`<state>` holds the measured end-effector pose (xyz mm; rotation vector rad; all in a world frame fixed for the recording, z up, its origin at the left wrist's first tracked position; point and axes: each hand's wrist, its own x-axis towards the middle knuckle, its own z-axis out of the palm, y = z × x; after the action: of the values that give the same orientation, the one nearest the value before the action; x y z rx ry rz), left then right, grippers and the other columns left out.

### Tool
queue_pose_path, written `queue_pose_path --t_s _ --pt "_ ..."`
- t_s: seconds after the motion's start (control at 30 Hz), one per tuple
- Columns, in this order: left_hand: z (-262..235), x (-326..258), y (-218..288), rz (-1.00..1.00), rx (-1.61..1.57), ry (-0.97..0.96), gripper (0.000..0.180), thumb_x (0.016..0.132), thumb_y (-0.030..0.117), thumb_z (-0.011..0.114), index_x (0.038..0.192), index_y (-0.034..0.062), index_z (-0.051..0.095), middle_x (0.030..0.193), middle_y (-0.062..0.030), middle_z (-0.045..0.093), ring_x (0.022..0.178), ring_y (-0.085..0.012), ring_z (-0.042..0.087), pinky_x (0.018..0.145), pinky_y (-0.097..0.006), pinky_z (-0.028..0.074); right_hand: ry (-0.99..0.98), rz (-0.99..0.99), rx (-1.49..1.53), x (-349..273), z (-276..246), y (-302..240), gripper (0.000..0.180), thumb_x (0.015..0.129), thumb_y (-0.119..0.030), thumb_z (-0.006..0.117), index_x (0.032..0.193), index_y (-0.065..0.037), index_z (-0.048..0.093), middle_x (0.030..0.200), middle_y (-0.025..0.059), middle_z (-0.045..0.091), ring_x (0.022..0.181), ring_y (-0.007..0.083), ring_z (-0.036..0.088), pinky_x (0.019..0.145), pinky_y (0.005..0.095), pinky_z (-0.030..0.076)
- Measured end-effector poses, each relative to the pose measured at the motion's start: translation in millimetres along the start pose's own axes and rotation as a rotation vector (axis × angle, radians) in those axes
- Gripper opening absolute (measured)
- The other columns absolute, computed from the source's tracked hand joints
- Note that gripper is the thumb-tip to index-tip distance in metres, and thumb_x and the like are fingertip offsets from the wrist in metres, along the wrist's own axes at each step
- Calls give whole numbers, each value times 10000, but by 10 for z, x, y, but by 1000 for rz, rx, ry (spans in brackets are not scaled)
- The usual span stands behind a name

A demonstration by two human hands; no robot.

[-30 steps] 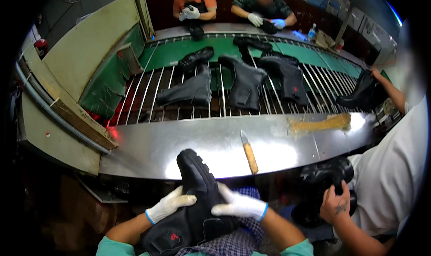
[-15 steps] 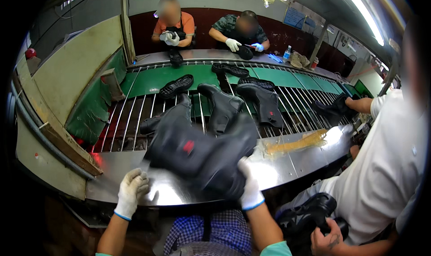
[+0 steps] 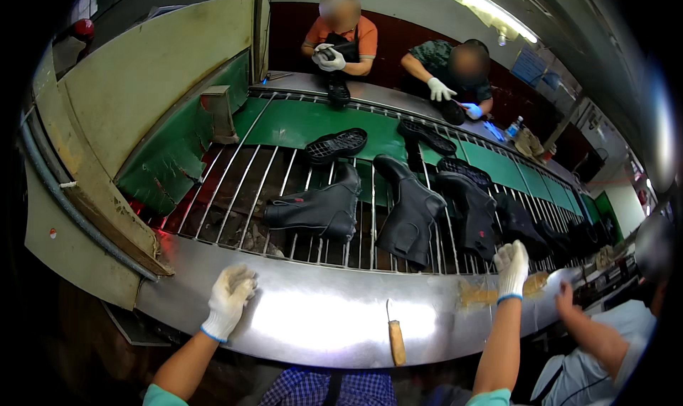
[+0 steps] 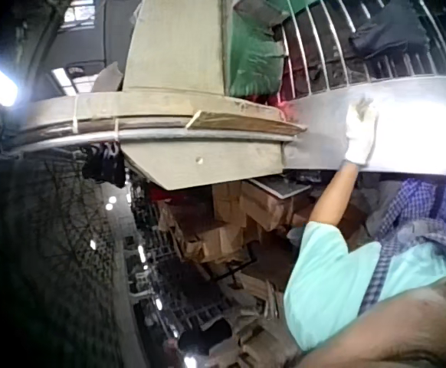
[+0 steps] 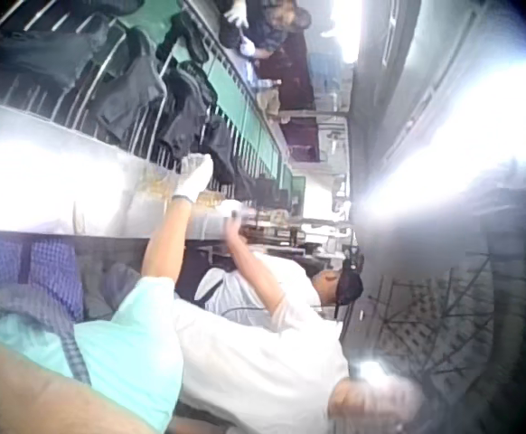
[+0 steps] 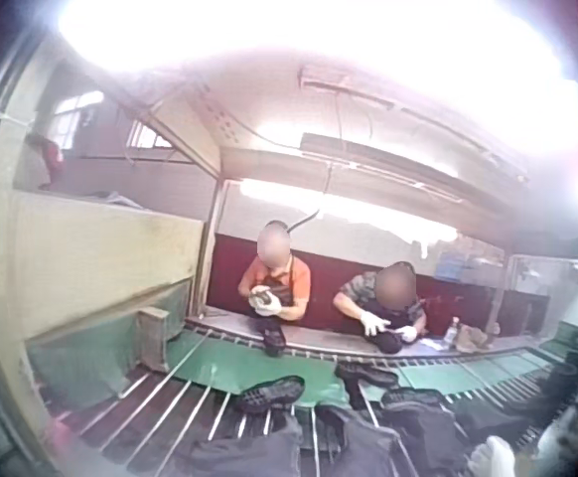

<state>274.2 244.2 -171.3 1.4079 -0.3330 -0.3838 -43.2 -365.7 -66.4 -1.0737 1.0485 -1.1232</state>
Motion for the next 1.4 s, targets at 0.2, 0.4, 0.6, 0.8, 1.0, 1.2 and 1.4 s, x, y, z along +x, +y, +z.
queue_pose_path --t_s 0.2,0.4,0.6,0.8,1.0,1.2,1.4 --pt "431 999 21 104 106 144 464 1050 104 658 1476 -7 512 1356 -157 672 1233 -221 643 1045 -344 532 -437 -80 -465 -1147 682 35 421 1009 -195 670 1404 -61 617 1134 95 731 932 193 713 802 353 603" --pt "752 1544 21 -15 25 336 473 1083 200 635 1481 -26 515 1435 -178 610 1291 -261 612 1083 -379 530 -760 -486 -974 -1739 1251 157 373 988 -159 699 1320 7 662 1076 121 746 949 167 719 875 313 586" --pt "694 1563 37 -27 86 276 456 1089 287 628 1445 7 573 1401 -128 633 1242 -243 618 1005 -372 552 -521 -572 -910 -1739 1184 856 152 973 -186 709 964 -44 761 934 150 759 863 284 755 792 367 589" --pt "698 1608 -108 102 63 204 430 1080 264 646 1424 10 591 1363 -117 659 1183 -208 633 991 -331 526 -515 -669 -887 -1734 1197 916 95 941 -114 712 946 -30 754 923 157 757 848 300 751 768 378 590" --pt "463 2151 -63 192 322 169 544 1032 299 698 1466 4 552 1429 -168 637 1300 -291 628 1117 -403 495 -529 -530 -872 -1659 1191 1054 84 939 -85 700 945 -11 740 889 150 742 795 281 722 744 364 568" --pt "1131 3236 771 613 1231 -332 811 850 324 766 1520 -2 446 1552 -271 456 1366 -439 521 1160 -486 434 -530 -577 -796 -1746 1191 1036 73 934 -56 686 954 3 723 906 143 743 801 244 707 758 350 562" --pt "1550 3932 85 589 1616 -252 308 917 160 616 1199 55 679 1358 -206 573 1180 -418 596 904 -539 540 -581 -482 -852 -1810 1222 1059 129 981 -65 622 1022 31 699 939 97 694 842 152 620 779 295 506"
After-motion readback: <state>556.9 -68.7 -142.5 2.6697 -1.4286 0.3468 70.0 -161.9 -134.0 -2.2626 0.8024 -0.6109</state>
